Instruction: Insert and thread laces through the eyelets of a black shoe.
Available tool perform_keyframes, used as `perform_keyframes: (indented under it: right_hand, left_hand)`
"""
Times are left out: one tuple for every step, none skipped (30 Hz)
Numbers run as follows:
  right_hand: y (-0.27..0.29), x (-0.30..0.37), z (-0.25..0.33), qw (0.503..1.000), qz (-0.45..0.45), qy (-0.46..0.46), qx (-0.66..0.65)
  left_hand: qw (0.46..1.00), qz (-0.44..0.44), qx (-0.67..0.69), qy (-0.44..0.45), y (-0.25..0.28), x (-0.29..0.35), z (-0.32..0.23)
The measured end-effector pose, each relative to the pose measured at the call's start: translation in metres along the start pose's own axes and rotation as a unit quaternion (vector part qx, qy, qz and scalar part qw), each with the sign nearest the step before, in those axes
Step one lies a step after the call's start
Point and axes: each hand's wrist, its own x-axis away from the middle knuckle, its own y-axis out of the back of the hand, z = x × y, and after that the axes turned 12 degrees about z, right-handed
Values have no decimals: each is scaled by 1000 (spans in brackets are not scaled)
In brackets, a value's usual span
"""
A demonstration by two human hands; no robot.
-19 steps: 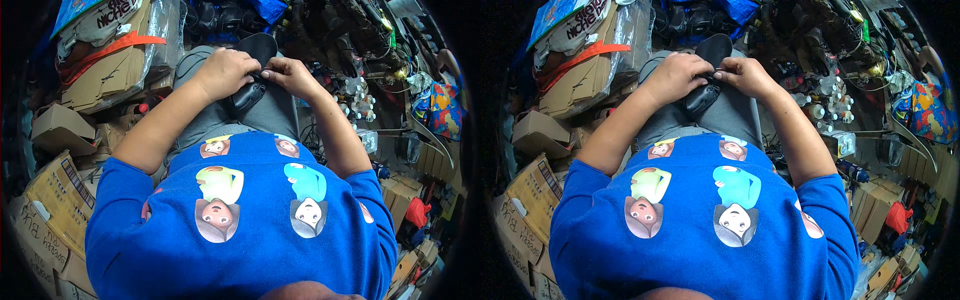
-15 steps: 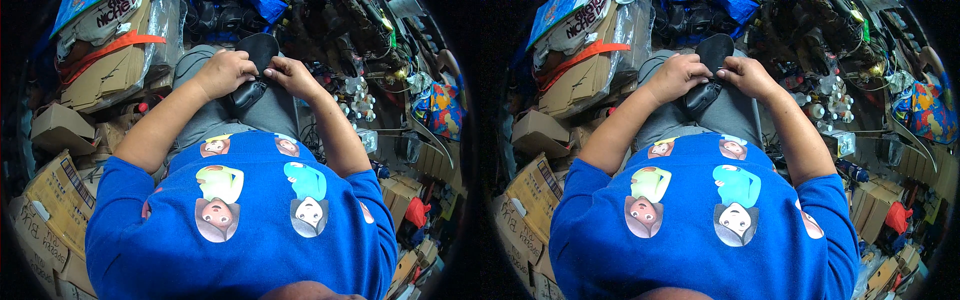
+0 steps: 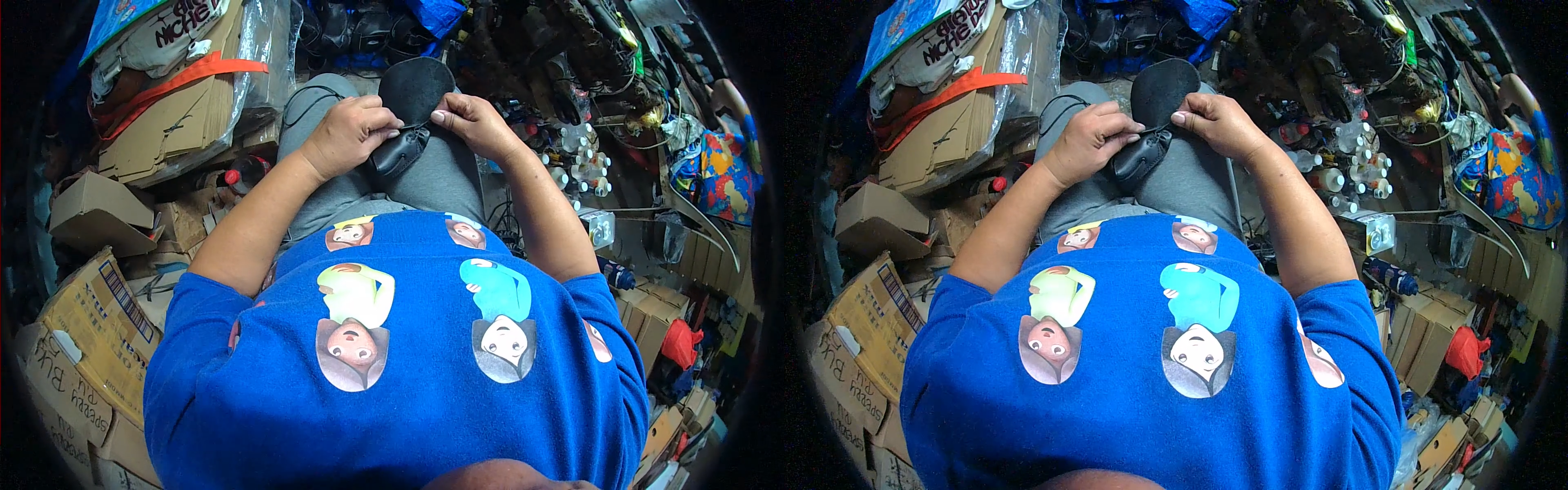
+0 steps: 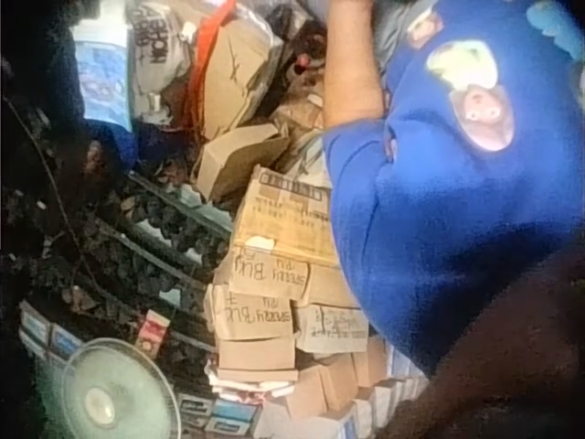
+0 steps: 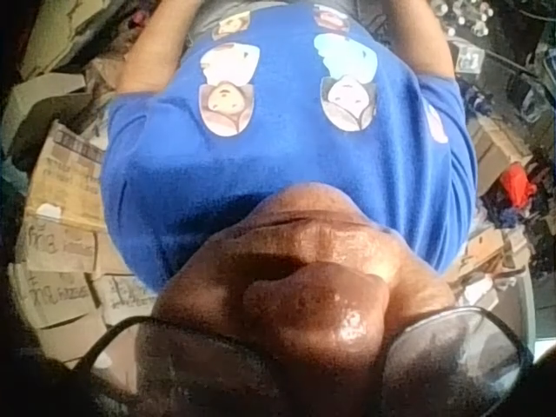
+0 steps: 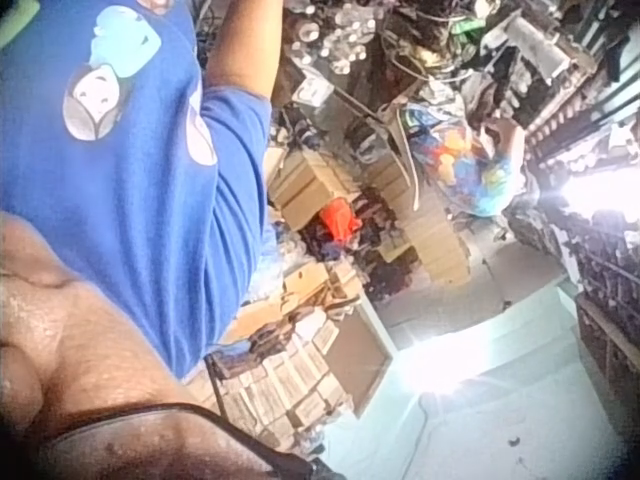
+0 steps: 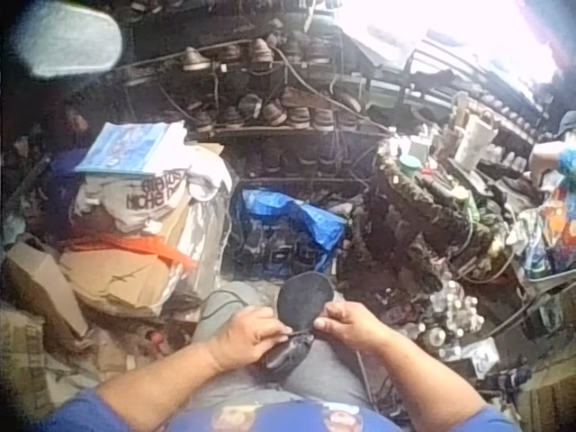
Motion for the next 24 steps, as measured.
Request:
perform_keyframes:
  right_hand:
    - [0, 1, -4, 999, 17, -3, -34]
    - [0, 1, -1, 997, 35, -5, -67]
    - [2, 1, 1, 997, 35, -4, -66]
    - [4, 2, 4, 997, 35, 3, -66]
    - [4, 3, 9, 997, 36, 10, -67]
    - [3, 7, 13, 997, 36, 10, -67]
    - [2, 12, 17, 995, -3, 40, -86]
    - [1, 16, 22, 991, -41, 71, -105]
    - [9, 27, 23, 985, -4, 9, -172]
    - [12, 31, 20, 997, -52, 12, -64]
    - [11, 36, 21, 997, -76, 3, -28]
    - [10, 41, 22, 995, -100, -6, 9]
    - [9, 43, 23, 995, -100, -8, 8]
    - [9, 44, 25, 995, -93, -10, 26]
    - [8, 45, 26, 995, -85, -12, 43]
    - [8, 42, 25, 995, -85, -12, 43]
    - [6, 38, 22, 995, -88, 6, 39]
    - [5, 35, 20, 995, -92, 24, 35]
    - [4, 34, 20, 995, -91, 24, 34]
    - [4, 31, 21, 995, -86, 21, 51]
    - [4, 29, 21, 994, -80, 19, 68]
    - [5, 28, 22, 994, -79, 19, 67]
    - [6, 27, 22, 992, -72, 31, 98]
    - [7, 27, 22, 989, -66, 43, 128]
  left_hand:
    - [1000, 4, 16, 18, 0, 0, 0]
    - [1000, 3, 14, 18, 3, -2, 0]
    - [999, 5, -36, 0, 5, -7, 0]
    - [996, 8, -85, -18, 8, -11, -1]
    - [996, 8, -86, -18, 8, -15, -4]
    - [992, 12, -127, -9, 8, -21, -9]
    - [986, 17, -169, -1, 8, -26, -13]
    - [985, 16, -169, 0, 10, -29, -16]
    - [988, 41, -150, 7, 11, -33, -18]
    - [989, 66, -130, 14, 12, -34, -18]
    - [991, 83, -107, 0, 14, -39, -17]
    - [991, 84, -105, -1, 16, -42, -17]
    - [985, 137, -101, 28, 18, -46, -18]
    - [975, 190, -98, 57, 20, -51, -18]
    - [975, 207, -69, 50, 19, -56, -13]
    - [975, 207, -69, 50, 19, -60, -7]
    - [967, 245, -24, 63, 18, -64, -2]
    - [956, 282, 21, 75, 17, -68, 3]
    - [938, 320, 83, 103, 17, -71, 9]
    - [938, 320, 83, 104, 15, -72, 13]
    - [927, 330, 131, 122, 14, -72, 16]
    - [913, 339, 178, 140, 13, -72, 20]
    - [913, 338, 179, 140, 13, -72, 21]
    - [904, 344, 201, 155, 14, -72, 21]
